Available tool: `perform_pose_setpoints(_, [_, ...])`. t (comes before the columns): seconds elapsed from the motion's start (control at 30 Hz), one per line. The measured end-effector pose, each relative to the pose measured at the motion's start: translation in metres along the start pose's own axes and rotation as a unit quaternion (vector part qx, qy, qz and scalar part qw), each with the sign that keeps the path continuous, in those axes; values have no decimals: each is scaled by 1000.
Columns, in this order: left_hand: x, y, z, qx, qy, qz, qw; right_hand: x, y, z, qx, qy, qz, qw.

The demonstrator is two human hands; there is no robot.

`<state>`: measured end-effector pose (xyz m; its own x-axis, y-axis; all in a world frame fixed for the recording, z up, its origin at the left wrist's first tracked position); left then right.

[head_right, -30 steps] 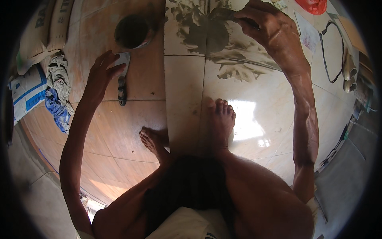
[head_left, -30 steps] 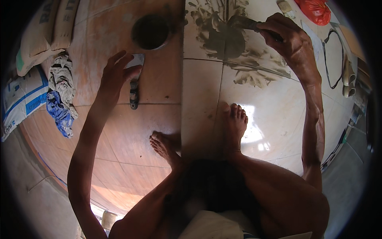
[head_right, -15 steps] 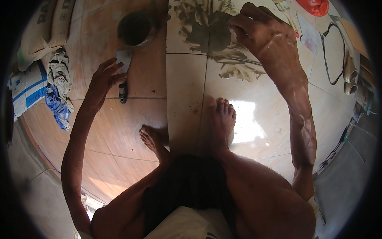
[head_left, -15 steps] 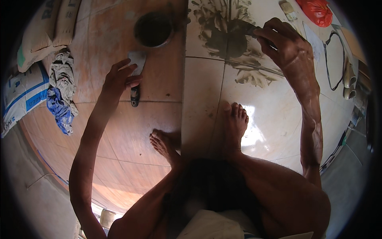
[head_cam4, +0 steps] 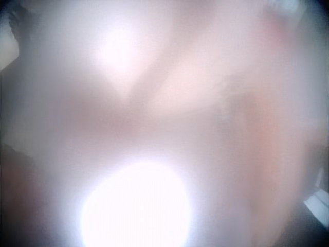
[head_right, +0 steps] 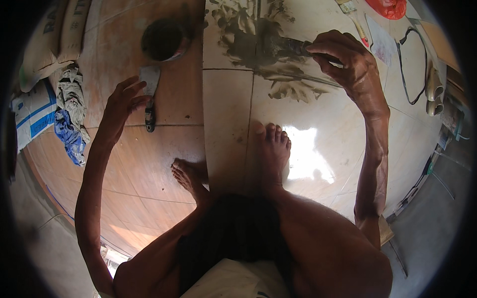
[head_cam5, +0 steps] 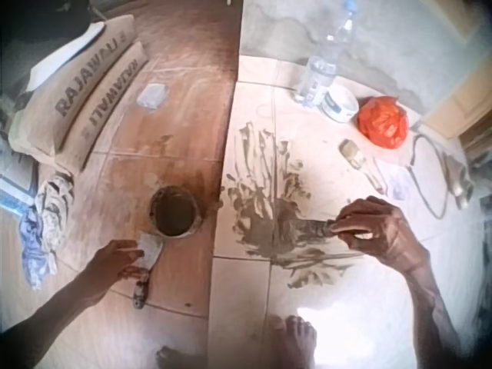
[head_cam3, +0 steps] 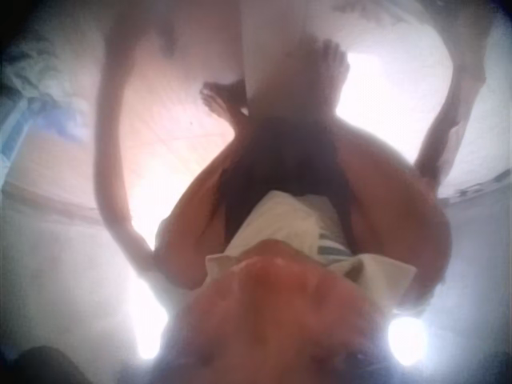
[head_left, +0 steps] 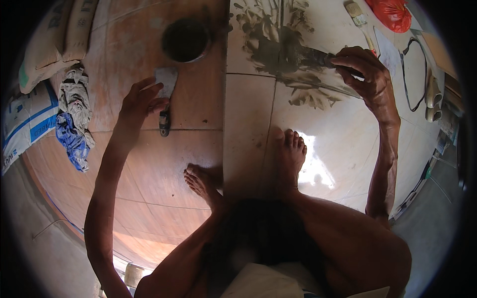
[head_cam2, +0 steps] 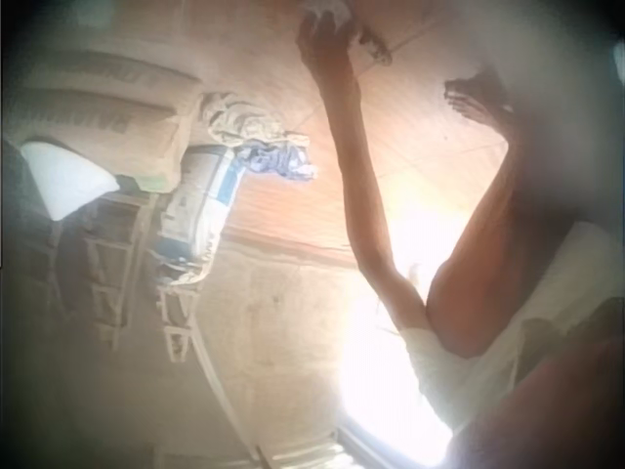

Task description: The person scoops cement from a bucket using a trowel and spreads it onto the tiled floor. They repeatedly apply the cement to the same area, smoothing it out with the tool.

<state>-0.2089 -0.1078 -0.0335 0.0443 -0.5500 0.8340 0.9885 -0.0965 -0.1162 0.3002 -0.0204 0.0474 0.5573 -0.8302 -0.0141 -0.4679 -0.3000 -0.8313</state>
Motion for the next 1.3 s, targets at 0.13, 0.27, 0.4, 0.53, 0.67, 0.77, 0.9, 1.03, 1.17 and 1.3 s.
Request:
perform_pose_setpoints(0.13, [-4,8,5,8,11,-19,1000,35,-20,10,-22,92,10,995])
perform_pose_setpoints(0.27, [-3,2,-4,-8,-32,5,999,19,10,-4,33,35,1,999])
perform_pose_setpoints(0.4, [0,7,3,-3,-9,-4,1000,20,2,-6,-29,70,15,997])
perform_pose_setpoints(0.53, [-2,6,4,-2,6,-13,1000,28,2,-4,-38,77,14,996])
perform_pose_setpoints(0.67, [2,6,5,-17,-32,7,999,10,12,-7,-52,53,4,997])
perform_pose_setpoints(0.77, [-1,10,5,-8,-19,2,1000,9,-13,16,-24,35,34,999])
perform_pose_setpoints(0.9, [-1,7,3,-19,-27,15,999,-2,-10,24,-59,57,-13,997])
perform_pose_setpoints(1.03, [0,4,-1,-22,-5,1,1000,-12,-12,21,-85,46,-12,995])
perform_pose_setpoints(1.17, [-4,2,-7,-28,-5,-10,1000,-21,-26,42,-43,21,6,999])
perform_pose_setpoints(1.3, [-5,3,-9,-26,-13,-5,1000,-33,-7,35,-80,-32,-28,996])
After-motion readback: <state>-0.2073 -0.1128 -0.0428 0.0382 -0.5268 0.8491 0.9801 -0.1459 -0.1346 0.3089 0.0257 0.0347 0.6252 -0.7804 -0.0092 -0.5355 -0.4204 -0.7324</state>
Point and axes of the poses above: each hand's wrist, its own x-axis away from the middle knuckle, its own y-axis out of the palm, z = x × y, the point moved 1 cm from there along -x, towards the middle knuckle, and after that the axes turned 10 degrees about -y, right-handed, at the moved point
